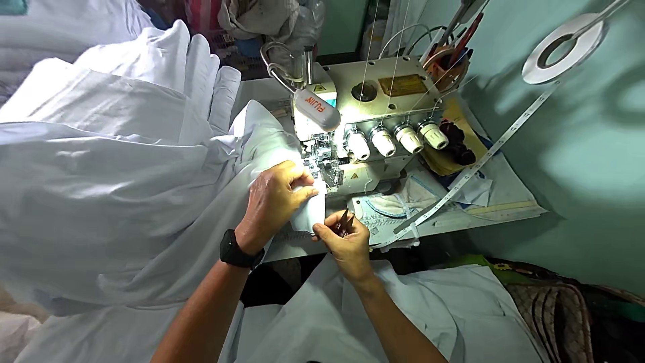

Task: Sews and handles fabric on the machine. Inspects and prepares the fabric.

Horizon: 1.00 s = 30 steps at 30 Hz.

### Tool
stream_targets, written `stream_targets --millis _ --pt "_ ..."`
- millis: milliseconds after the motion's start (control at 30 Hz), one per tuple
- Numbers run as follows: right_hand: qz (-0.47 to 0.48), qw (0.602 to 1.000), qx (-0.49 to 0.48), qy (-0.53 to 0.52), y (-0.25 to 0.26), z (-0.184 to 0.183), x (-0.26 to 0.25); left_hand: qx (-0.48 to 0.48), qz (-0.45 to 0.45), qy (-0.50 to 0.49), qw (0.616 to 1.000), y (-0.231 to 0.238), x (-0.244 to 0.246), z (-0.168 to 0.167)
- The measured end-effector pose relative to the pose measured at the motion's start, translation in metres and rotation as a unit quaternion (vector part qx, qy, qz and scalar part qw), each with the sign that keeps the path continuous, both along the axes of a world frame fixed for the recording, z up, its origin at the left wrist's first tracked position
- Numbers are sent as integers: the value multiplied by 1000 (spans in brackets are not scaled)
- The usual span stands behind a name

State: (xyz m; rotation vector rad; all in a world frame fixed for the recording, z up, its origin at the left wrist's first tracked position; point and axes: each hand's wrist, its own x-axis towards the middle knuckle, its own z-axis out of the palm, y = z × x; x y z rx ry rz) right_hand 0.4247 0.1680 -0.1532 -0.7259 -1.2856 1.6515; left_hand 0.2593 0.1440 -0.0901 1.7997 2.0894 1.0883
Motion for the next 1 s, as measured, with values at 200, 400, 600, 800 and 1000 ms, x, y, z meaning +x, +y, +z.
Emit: stream_targets --millis 200,400,600,800,1000 --pt "-13 977 207 -58 -1 0 6 56 5 274 960 -20 34 -12" --pt "-47 954 281 -93 32 4 -20 24 -8 120 992 -13 3 -20" --pt "-122 918 350 -138 35 -5 -29 13 -17 69 997 12 -33 -16" --pt "-29 890 401 -218 -5 -70 -3 -24 63 24 997 53 -64 -8" --pt "103 947 247 -178 27 -10 7 -53 213 -118 969 30 -43 -1"
